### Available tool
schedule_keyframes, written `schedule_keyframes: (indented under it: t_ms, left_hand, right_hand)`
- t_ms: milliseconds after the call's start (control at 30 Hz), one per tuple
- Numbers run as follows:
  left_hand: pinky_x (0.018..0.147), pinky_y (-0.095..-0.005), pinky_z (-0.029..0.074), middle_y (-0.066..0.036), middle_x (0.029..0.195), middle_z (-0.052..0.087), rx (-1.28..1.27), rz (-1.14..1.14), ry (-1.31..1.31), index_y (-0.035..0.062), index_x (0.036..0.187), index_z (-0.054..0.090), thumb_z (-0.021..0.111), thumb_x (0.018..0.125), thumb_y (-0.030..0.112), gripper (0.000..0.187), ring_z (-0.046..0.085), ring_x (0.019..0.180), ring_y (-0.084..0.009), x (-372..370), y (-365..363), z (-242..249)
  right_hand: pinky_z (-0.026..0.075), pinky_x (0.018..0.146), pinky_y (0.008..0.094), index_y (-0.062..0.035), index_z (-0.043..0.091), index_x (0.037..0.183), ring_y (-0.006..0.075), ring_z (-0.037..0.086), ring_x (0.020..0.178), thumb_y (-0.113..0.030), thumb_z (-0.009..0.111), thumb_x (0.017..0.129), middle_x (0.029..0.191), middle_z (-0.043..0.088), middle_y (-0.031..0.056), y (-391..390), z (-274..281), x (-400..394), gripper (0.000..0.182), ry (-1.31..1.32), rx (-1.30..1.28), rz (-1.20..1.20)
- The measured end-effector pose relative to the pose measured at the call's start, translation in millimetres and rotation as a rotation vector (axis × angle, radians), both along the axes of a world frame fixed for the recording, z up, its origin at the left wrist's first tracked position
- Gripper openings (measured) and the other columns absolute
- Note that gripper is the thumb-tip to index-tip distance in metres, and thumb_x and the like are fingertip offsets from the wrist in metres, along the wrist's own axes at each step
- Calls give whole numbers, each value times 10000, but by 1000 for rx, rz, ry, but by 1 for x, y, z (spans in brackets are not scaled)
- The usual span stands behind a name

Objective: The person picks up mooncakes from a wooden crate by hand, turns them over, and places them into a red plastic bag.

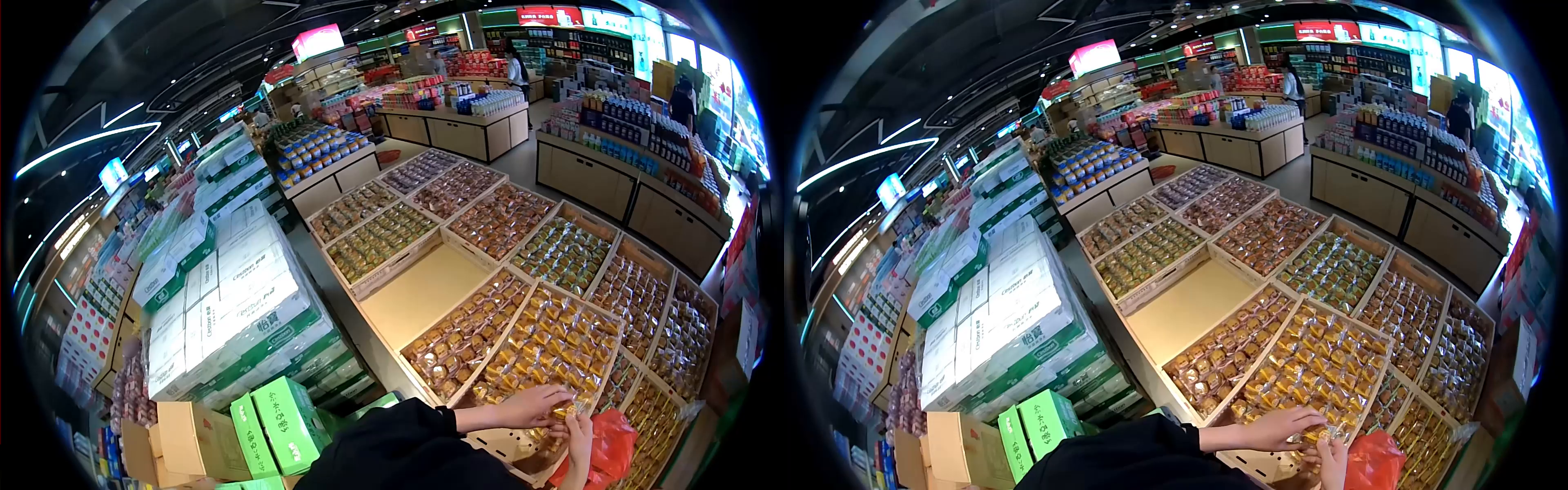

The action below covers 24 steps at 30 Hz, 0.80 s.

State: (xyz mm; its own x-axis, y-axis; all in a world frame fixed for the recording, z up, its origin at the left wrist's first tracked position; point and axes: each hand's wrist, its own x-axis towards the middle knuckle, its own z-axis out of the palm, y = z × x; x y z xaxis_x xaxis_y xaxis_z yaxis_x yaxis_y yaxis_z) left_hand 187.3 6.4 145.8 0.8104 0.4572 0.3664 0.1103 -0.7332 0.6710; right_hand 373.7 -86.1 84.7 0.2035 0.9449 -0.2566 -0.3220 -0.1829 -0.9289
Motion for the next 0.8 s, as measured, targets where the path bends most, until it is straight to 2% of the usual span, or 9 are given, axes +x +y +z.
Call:
schedule_keyframes:
  t_ms: [167, 233, 267, 367, 500, 600, 700, 733, 800]
  left_hand:
    - [835, -380, 434, -118, 1138, 446, -42, 72, 51, 93, 1211, 414, 648, 703, 100, 560, 477, 1046, -309, -28, 3, -1]
    - [821, -383, 438, -120, 1164, 425, -2, 87, -2, 90, 1224, 398, 649, 691, 80, 589, 474, 1047, -314, -36, 1, -4]
    - [821, -383, 438, -120, 1164, 425, 0, 108, 3, 90, 1224, 398, 649, 691, 80, 589, 474, 1047, -314, -41, 2, -5]
    - [831, -386, 437, -121, 1166, 415, -132, 76, 19, 75, 1234, 380, 646, 669, 39, 626, 462, 1063, -324, -53, 0, -6]
    - [828, -383, 431, -132, 1138, 426, -114, 157, 26, 65, 1195, 398, 640, 655, 13, 595, 465, 1052, -327, -62, 4, -15]
    - [876, -366, 422, -130, 1148, 440, -91, 297, -1, 67, 1181, 424, 657, 657, 25, 575, 468, 1071, -314, -81, 16, -11]
    - [938, -363, 403, -138, 1166, 461, -139, 502, 31, 78, 1213, 429, 687, 666, 70, 605, 463, 1115, -310, -103, 27, 13]
    - [941, -361, 408, -139, 1174, 470, -43, 602, 53, 81, 1220, 432, 685, 674, 76, 602, 469, 1118, -311, -110, 35, 13]
    - [934, -358, 433, -146, 1202, 485, 45, 740, 27, 75, 1226, 445, 679, 687, 91, 588, 490, 1117, -305, -122, 47, 8]
  right_hand:
    - [524, 523, 283, 8, 491, 888, 192, 620, 559, -194, 488, 915, 697, 615, 105, 18, -4, -7, 205, -198, -21, 244]
    - [512, 509, 280, 21, 483, 813, 196, 624, 554, -174, 480, 919, 654, 626, 127, 21, -14, -4, 222, -548, 171, 346]
    - [503, 500, 281, 23, 475, 746, 200, 627, 553, -165, 480, 918, 645, 621, 142, 20, -6, -13, 254, -427, 96, 324]
    - [500, 499, 279, 21, 467, 725, 203, 622, 537, -157, 483, 915, 625, 610, 137, 28, -22, -14, 261, -338, 65, 341]
    - [477, 482, 252, 2, 493, 853, 166, 614, 557, -163, 457, 928, 680, 619, 125, 38, -49, -6, 184, -411, 75, 388]
    - [461, 479, 230, -20, 502, 933, 145, 605, 570, -177, 444, 933, 717, 622, 112, 32, -4, -8, 167, -307, -3, 352]
    - [460, 488, 223, -22, 501, 969, 141, 604, 581, -176, 432, 937, 737, 625, 108, 20, -23, 15, 172, -272, 57, 274]
    - [468, 497, 226, -20, 507, 973, 141, 607, 599, -171, 434, 937, 765, 632, 114, 15, -27, 26, 172, -359, 19, 261]
    - [493, 576, 293, -2, 544, 1016, 204, 612, 644, -175, 515, 887, 823, 637, 160, 1, 0, 23, 217, -240, -59, 250]
